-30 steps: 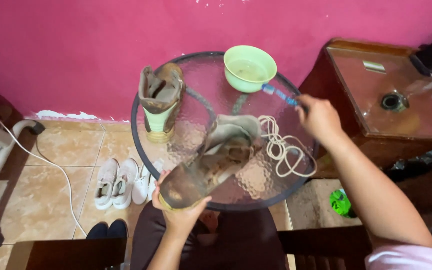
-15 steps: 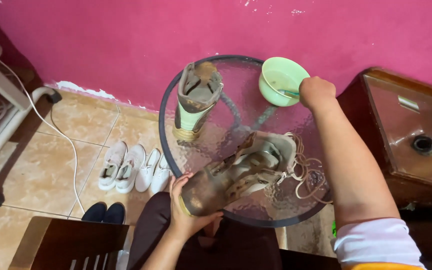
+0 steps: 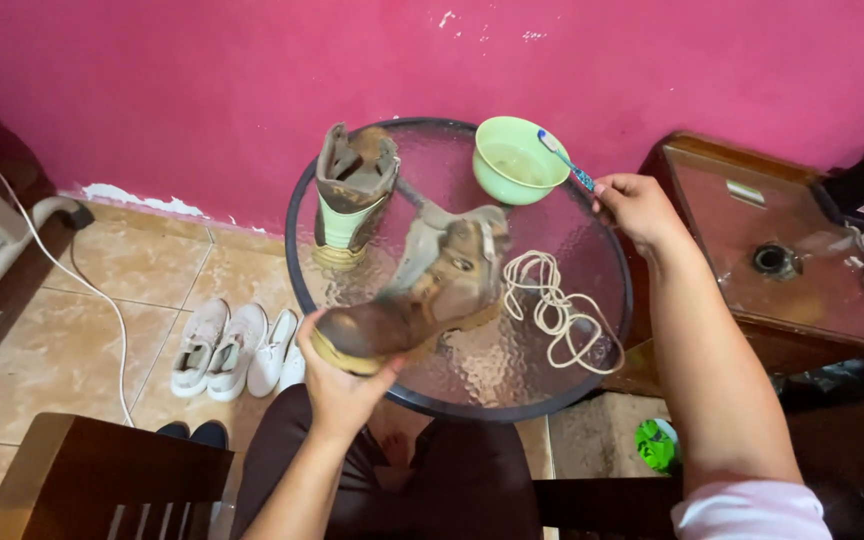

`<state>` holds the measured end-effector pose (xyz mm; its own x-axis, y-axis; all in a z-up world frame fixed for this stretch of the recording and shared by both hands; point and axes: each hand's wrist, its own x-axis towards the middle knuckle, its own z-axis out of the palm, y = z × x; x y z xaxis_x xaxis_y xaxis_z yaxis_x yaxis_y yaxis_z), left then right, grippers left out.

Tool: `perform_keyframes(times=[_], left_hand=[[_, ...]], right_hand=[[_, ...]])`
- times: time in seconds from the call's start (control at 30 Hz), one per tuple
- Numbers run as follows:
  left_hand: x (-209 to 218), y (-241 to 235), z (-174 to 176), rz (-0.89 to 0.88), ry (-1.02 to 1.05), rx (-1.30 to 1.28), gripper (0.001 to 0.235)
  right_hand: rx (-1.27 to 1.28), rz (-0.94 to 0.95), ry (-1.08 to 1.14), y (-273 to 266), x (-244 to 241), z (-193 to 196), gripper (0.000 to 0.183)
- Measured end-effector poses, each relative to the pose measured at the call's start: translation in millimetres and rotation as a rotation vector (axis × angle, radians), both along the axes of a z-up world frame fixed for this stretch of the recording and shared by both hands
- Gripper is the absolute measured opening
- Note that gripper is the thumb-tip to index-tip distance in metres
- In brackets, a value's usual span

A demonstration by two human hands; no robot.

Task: The person scrubs a brown hiking boot with a toothbrush, repeatedly dipping the brush into a bowl of water. They clean the toe, sides, and upper parts of the boot while holding it on a glass table.

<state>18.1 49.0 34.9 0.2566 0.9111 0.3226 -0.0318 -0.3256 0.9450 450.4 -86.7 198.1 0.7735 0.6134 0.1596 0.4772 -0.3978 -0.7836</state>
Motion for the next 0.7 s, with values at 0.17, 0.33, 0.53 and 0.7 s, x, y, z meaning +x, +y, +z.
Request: perform_keyframes(times=[0.17,0.33,0.53,0.7], left_hand=[[6,9,26,-0.018,-0.075,-0.059,0.11],[12,-4,39,-0.012,-0.051,-0.076,0.111],[9,-30,50,-0.02,-0.087,0.002,0.11],[13,-49,52,-0.015,-0.089,0.081,0.117]], right_hand=[[0.129,0.356,0.008,-41,-107,22,0.018],[-0.137,0.491,-0.303,-57,-204,12,0.02],[-0.098,0.414,-0.855,-70,-172,-55,0.05],[-0.117,0.324,-1.048,-81,-236,-54,0.031]])
